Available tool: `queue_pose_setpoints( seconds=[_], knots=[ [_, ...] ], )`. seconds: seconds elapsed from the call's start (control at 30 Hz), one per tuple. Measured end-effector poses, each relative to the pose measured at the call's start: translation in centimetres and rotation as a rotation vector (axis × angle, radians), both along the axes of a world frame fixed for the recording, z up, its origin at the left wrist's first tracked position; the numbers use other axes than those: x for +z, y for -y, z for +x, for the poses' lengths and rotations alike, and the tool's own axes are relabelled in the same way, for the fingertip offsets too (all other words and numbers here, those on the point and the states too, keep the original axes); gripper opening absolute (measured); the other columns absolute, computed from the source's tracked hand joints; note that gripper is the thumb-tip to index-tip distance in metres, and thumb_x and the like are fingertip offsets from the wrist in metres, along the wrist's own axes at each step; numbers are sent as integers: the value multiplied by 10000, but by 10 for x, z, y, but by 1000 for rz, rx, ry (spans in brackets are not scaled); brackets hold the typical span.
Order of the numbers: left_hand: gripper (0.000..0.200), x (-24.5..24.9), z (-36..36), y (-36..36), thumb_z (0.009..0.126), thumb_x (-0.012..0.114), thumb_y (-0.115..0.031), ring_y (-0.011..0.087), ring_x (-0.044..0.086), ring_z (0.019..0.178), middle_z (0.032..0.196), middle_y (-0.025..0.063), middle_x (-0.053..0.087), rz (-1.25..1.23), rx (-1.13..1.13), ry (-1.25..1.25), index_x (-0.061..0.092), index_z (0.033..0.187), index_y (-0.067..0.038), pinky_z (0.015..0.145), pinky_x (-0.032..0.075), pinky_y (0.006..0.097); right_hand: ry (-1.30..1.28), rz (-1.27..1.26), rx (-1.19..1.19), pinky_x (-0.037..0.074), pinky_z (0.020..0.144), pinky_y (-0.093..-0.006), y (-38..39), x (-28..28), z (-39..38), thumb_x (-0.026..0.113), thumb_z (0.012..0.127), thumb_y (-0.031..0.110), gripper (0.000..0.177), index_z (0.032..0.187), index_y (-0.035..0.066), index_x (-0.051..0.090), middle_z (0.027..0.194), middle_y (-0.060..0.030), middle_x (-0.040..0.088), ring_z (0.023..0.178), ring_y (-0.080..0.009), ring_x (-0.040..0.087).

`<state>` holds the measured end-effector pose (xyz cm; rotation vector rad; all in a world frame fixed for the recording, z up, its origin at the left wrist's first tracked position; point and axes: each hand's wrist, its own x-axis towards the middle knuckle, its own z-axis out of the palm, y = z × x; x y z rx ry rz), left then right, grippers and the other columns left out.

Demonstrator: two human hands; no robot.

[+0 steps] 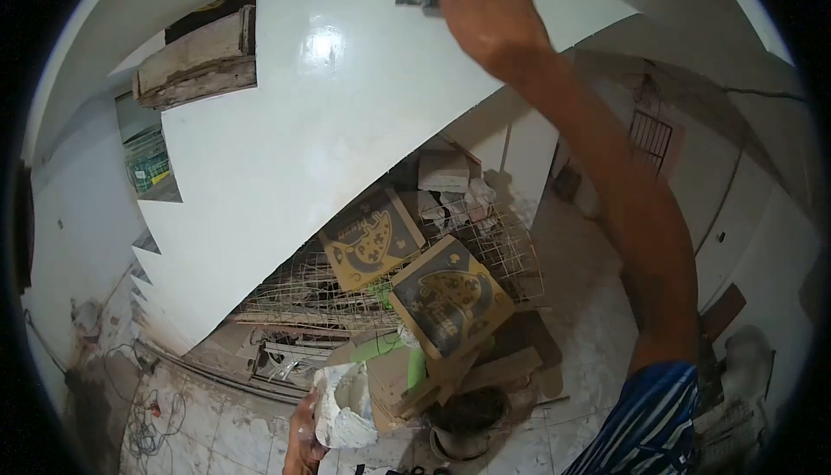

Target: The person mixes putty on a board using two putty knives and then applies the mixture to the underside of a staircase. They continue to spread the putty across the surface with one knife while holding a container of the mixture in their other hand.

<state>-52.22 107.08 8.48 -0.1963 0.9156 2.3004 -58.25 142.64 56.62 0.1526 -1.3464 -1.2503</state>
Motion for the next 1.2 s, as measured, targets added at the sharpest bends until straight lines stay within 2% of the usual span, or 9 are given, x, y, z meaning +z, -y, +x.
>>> queue_pose_setpoints(
  seconds=[0.07,0.17,0.43,0.5,0.67,0.73,0.87,0.97,1.2],
  knots=[
    [549,0,-1,-2,1011,474,-361,315,684,1083,1287,180,629,-5,-8,25,445,1420,4,913,589,446,65,-143,-34,420,985,-417,-6,8,-5,570,854,28,570,1417,18,482,1212,-152,570,1170,-304,527],
    [539,3,-1,-4,1015,473,-359,313,693,1060,1266,180,640,-26,-10,25,451,1411,6,890,601,440,-22,40,-31,442,863,-393,-14,-13,-9,580,870,168,417,1255,11,614,1124,-83,602,1048,-204,554],
    [544,-8,-2,-2,1018,471,-328,314,691,1070,1279,194,633,44,13,32,430,1425,29,900,599,444,477,-99,-95,406,982,-473,19,-174,34,577,894,161,477,1326,-41,575,1213,-173,592,1164,-292,525],
    [547,-12,-5,1,1017,464,-330,322,687,1080,1289,199,628,54,14,19,428,1430,28,913,592,453,557,-119,-18,400,993,-478,32,-169,44,579,894,159,480,1330,-41,573,1211,-166,596,1178,-284,524],
    [559,-4,2,-2,1010,477,-349,333,683,1085,1296,201,624,51,0,18,441,1421,27,923,585,464,134,6,-82,426,923,-401,45,-68,17,614,883,165,441,1297,16,594,1182,-95,606,1154,-232,548],
    [565,-8,2,-2,1005,490,-358,332,680,1093,1298,200,622,23,-6,28,445,1417,26,929,582,465,71,41,46,445,854,-386,40,-24,-3,623,876,151,387,1240,21,615,1129,-71,606,1078,-221,569],
    [572,-12,6,0,1001,501,-371,332,675,1102,1309,198,616,-10,15,11,450,1414,21,928,579,467,86,21,-38,425,990,-403,38,7,-20,604,858,31,532,1379,10,497,1250,-124,572,1165,-262,543],
    [578,-11,6,1,1003,498,-380,333,676,1099,1312,200,613,-21,25,-20,446,1419,19,925,580,467,40,76,-82,439,857,-376,32,-6,-33,617,875,147,349,1201,24,630,1132,-64,605,1067,-219,573],
    [581,-15,3,7,1012,490,-384,326,682,1089,1296,199,623,34,1,27,437,1428,18,915,587,463,463,17,-110,402,914,-438,27,-141,6,588,899,173,467,1319,-30,582,1179,-138,582,1160,-274,499]
  ],
)
